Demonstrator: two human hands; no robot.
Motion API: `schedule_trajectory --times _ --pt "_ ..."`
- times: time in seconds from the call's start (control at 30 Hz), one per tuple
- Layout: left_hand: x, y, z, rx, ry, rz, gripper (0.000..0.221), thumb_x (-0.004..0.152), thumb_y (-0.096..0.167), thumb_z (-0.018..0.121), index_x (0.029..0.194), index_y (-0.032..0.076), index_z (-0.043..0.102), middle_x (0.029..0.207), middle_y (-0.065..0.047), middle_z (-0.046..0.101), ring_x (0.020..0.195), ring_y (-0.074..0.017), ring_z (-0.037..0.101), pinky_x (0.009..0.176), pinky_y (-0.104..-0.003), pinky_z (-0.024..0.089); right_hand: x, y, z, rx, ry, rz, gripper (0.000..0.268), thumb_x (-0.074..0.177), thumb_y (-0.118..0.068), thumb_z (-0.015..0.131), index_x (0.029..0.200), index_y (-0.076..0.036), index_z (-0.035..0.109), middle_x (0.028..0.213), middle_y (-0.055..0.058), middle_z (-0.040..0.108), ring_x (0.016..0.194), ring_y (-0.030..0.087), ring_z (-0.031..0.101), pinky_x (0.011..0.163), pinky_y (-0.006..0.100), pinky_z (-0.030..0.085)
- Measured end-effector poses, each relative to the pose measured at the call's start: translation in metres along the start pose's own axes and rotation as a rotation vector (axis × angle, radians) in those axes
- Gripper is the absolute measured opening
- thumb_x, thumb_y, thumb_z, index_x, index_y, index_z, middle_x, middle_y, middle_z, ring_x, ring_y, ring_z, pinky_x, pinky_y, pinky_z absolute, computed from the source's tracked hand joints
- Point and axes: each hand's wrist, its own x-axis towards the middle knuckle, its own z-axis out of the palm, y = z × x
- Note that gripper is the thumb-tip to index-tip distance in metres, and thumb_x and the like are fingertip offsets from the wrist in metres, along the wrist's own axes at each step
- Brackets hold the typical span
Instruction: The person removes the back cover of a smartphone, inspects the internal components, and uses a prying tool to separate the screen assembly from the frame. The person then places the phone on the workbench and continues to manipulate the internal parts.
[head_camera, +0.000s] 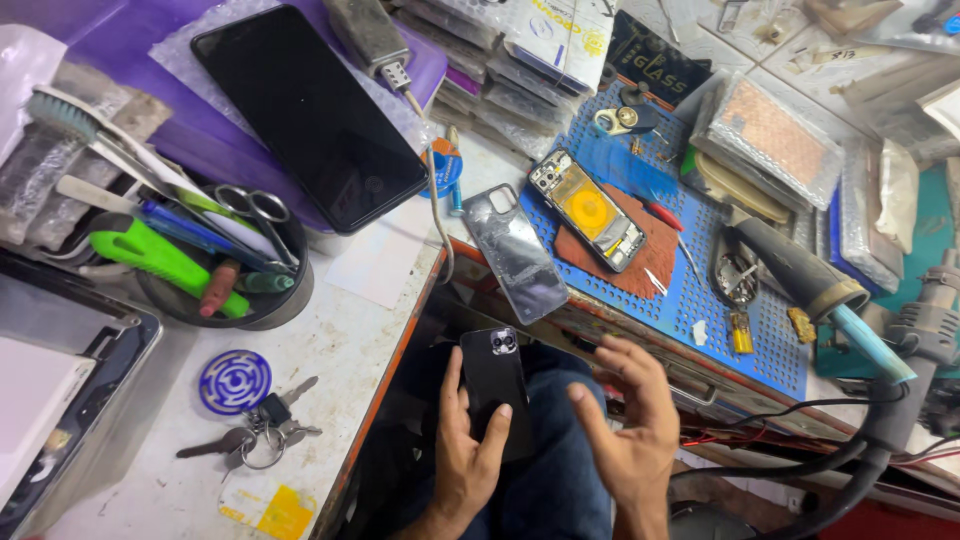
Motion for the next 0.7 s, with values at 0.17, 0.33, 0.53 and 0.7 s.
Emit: schedule_trajectory --times 0.17,0.33,0.53,0.7 --pt "-0.023 0.007 0.002 0.130 0.154 0.196 0.085 0.094 0.004 0.061 0.161 -0.004 0.009 0.166 -0.032 0.018 0.156 -0.0400 0.020 0.125 -0.047 0.015 -0.044 0.024 0.011 0.247 -0.160 0.432 0.052 0.083 -0.003 0.077 0.133 -0.002 0.060 0.123 0.012 0.068 0.102 0.014 0.066 0.087 0.028 0.057" --pt "-0.033 0.024 0.004 0.001 0.180 0.238 0.096 0.093 0.020 0.064 0.164 -0.005 0.004 0.169 -0.034 0.014 0.158 -0.0401 0.018 0.126 -0.048 0.015 -0.043 0.038 0.020 0.534 -0.341 0.711 0.036 0.087 -0.007 0.075 0.122 0.000 0.070 0.098 0.008 0.075 0.086 0.012 0.068 0.071 0.027 0.054" --pt "-0.032 0.028 -0.003 -0.213 0.229 0.408 0.113 0.095 0.060 0.060 0.168 0.000 -0.002 0.167 -0.033 0.021 0.148 -0.0394 0.034 0.120 -0.052 0.032 -0.013 0.018 0.051 0.716 -0.397 0.645 0.017 0.089 -0.003 0.076 0.105 0.003 0.074 0.094 0.005 0.075 0.085 0.010 0.068 0.078 0.023 0.054" --pt "-0.016 0.004 0.000 -0.256 0.262 0.660 0.092 0.108 0.070 0.033 0.161 -0.004 0.025 0.162 -0.031 0.036 0.151 -0.0410 0.042 0.129 -0.054 0.034 0.010 -0.012 0.101 0.763 -0.482 0.566 0.018 0.091 -0.002 0.076 0.109 0.002 0.073 0.096 0.004 0.074 0.083 0.007 0.065 0.073 0.021 0.050"
